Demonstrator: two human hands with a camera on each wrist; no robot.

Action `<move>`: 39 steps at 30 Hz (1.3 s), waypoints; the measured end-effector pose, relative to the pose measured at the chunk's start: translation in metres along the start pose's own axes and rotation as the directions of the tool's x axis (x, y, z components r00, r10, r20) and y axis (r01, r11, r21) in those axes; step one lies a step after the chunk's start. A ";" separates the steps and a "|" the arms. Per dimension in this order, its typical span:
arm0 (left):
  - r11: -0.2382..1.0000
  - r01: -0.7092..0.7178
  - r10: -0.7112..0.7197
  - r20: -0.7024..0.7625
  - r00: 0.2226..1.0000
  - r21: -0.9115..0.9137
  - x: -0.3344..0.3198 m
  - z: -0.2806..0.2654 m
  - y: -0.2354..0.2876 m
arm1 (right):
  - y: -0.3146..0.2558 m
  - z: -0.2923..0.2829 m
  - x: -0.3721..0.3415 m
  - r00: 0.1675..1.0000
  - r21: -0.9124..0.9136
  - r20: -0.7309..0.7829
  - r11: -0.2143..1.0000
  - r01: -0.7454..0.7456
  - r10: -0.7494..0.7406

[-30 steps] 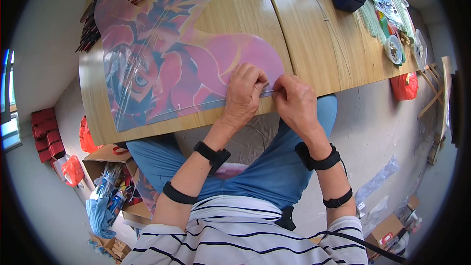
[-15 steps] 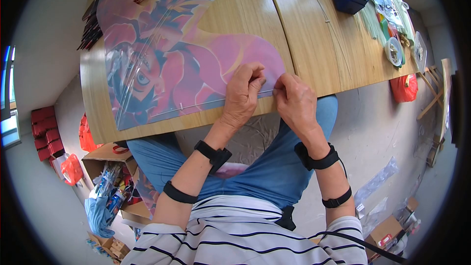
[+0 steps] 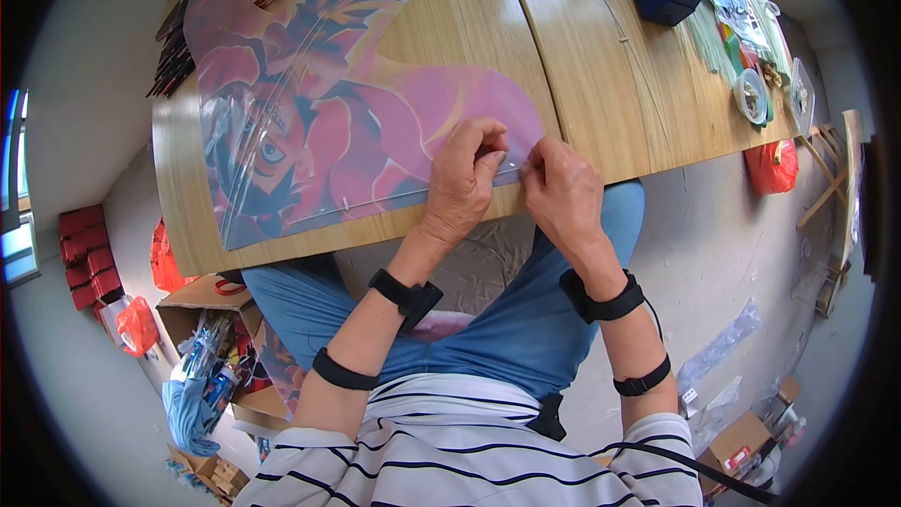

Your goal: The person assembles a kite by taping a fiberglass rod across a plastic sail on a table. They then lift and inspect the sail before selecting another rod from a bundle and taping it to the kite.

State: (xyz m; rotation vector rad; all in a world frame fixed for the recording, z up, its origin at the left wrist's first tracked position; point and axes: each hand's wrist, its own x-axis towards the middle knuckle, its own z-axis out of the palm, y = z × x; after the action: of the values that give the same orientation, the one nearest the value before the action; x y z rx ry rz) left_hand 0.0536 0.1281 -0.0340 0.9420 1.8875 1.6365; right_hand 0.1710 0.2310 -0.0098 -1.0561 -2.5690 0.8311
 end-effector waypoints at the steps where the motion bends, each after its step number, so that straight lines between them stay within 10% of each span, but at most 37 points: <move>1: 0.999 -0.020 0.020 0.012 1.000 0.028 0.001 -0.001 0.000 | 0.000 0.000 0.000 1.000 -0.003 -0.002 1.000 -0.004 0.004; 8: 0.858 -0.286 0.300 0.034 0.953 0.427 0.002 -0.011 0.016 | 0.000 0.003 0.000 1.000 -0.021 -0.015 1.000 -0.019 0.019; 26: 0.913 0.000 0.023 -0.051 0.998 0.408 -0.001 0.004 0.017 | 0.004 -0.010 0.002 0.985 0.174 -0.003 0.970 -0.170 0.173; 32: 0.905 0.007 0.025 -0.070 0.997 0.426 0.000 0.007 0.014 | -0.005 -0.027 -0.016 0.963 0.101 -0.265 0.992 0.072 -0.043; 39: 0.879 0.003 0.036 -0.074 0.997 0.478 0.002 0.009 0.011 | -0.016 -0.008 -0.018 0.962 -0.006 -0.236 0.990 0.141 -0.139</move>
State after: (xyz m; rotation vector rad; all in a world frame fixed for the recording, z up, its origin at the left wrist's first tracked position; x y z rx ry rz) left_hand 0.0612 0.1356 -0.0245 1.0924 2.4081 1.2460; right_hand 0.1782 0.2120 0.0062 -0.8982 -2.4031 0.6410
